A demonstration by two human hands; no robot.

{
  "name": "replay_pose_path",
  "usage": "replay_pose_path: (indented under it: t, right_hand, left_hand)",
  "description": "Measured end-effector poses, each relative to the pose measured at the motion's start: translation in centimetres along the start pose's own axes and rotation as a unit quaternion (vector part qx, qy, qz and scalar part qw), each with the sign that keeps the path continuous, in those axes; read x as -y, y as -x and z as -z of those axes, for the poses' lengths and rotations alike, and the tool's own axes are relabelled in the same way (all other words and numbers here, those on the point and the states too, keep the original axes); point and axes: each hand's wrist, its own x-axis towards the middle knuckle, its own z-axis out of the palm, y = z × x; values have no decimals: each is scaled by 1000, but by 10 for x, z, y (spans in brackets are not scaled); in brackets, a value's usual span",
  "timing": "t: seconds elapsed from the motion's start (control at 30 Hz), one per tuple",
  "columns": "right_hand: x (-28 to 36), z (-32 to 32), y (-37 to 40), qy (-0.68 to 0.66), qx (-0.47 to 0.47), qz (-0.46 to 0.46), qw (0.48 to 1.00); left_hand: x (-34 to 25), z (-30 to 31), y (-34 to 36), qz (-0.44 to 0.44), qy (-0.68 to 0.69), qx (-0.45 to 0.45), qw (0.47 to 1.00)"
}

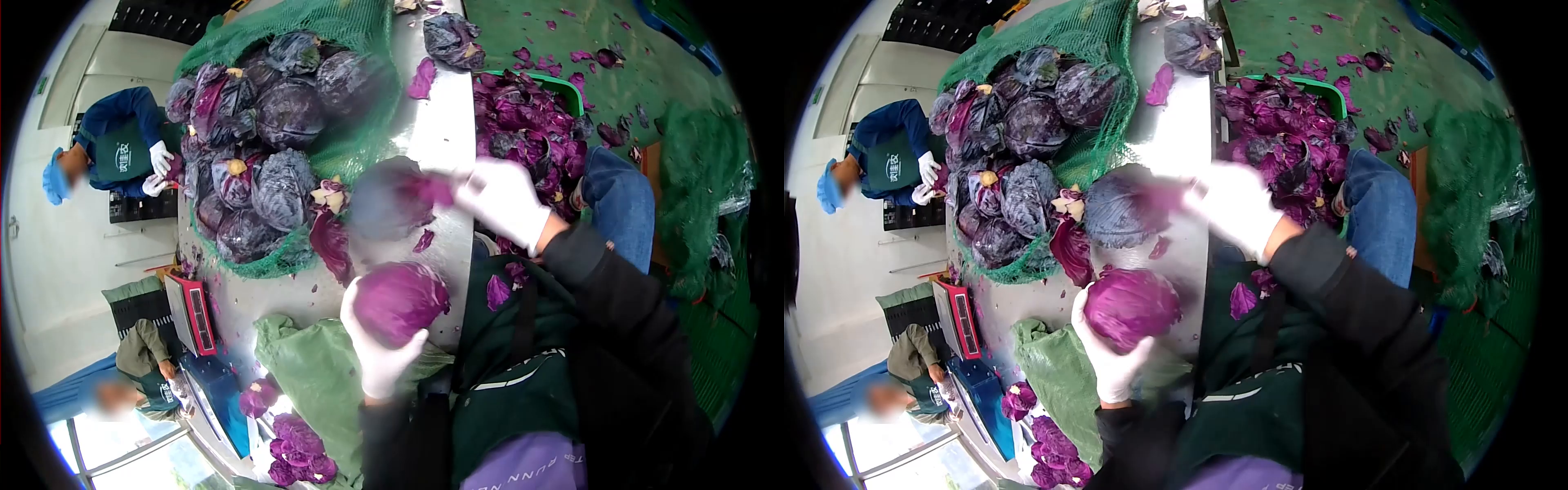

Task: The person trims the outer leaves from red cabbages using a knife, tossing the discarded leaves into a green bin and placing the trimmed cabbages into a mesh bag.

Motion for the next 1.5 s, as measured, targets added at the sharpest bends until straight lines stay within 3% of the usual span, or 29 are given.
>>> replay_pose_path:
  t: [0.03,0.1,0.13,0.17,0.23,0.27,0.37,0.43,0.5,0.57,0.67,0.7,0.77,0.83,0.9,0.97,1.03,1.07,1.1,1.13,1.17,1.2,1.23,1.3,1.33,1.37,1.4,1.43,1.5]
  right_hand:
    - [-13,3,-11,3,-40,-46,998]
    - [23,45,-26,-53,-26,-118,991]
    - [34,52,-27,-35,66,-169,983]
    - [48,52,-17,-123,71,-78,987]
    - [76,47,4,-105,157,60,980]
    - [96,49,5,-86,261,11,961]
    - [100,36,21,-185,207,-19,961]
    - [95,30,29,-72,124,93,985]
    - [97,41,30,-19,124,137,982]
    - [93,44,27,-49,190,46,980]
    - [80,53,20,-72,132,10,989]
    - [71,50,19,-76,115,-37,990]
    - [50,66,10,-72,61,-73,993]
    - [23,81,-5,-18,49,-135,989]
    - [31,92,-5,28,-30,-118,992]
    - [63,96,-2,-74,24,-78,994]
    - [88,79,8,-135,25,64,988]
    - [102,76,12,-143,98,8,985]
    - [101,65,16,-172,65,30,983]
    - [93,53,18,-197,26,53,979]
    - [95,48,15,-220,-13,74,973]
    - [104,56,19,-364,47,-113,923]
    - [102,54,17,-346,56,-126,928]
    - [106,57,7,-348,16,-36,937]
    - [111,80,1,-514,106,-248,815]
    - [107,88,-2,-534,125,-261,794]
    - [106,89,-4,-559,80,-287,774]
    - [104,90,-7,-581,34,-312,751]
    - [78,104,-17,-648,1,-250,719]
  left_hand:
    - [0,0,0,30,27,-31,999]
    - [10,-4,-3,52,123,-80,988]
    - [17,-7,-3,64,171,-101,978]
    - [20,-11,-2,77,221,-118,965]
    - [12,-22,-10,53,240,-119,962]
    - [9,-25,-12,35,219,-115,968]
    - [4,-18,-10,3,117,-103,988]
    - [-1,-16,-13,-51,21,-98,994]
    - [-18,-28,-15,-21,165,-102,981]
    - [-30,-32,-15,-36,170,-108,979]
    - [-36,-23,-17,-2,190,-125,974]
    - [-46,-24,-15,64,304,-139,940]
    - [-59,-23,-19,88,453,-139,876]
    - [-27,-17,-25,112,433,-131,885]
    - [-22,-24,-38,74,529,-117,837]
    - [-35,-30,-49,100,567,-85,813]
    - [-41,-38,-57,161,616,-79,767]
    - [-54,-41,-59,163,632,-57,755]
    - [-62,-42,-61,180,668,-31,721]
    - [-46,-50,-60,146,560,-53,814]
    - [-45,-49,-61,156,574,-46,803]
    - [-46,-47,-62,166,587,-39,791]
    - [-50,-41,-60,214,715,-7,665]
    - [-79,-51,-54,119,412,-75,900]
    - [-84,-53,-50,142,441,-112,879]
    - [-68,-56,-48,48,319,-99,941]
    - [-51,-60,-46,-48,171,-113,978]
    - [-35,-63,-44,-136,41,-149,979]
    - [-21,-63,-43,-147,50,-142,978]
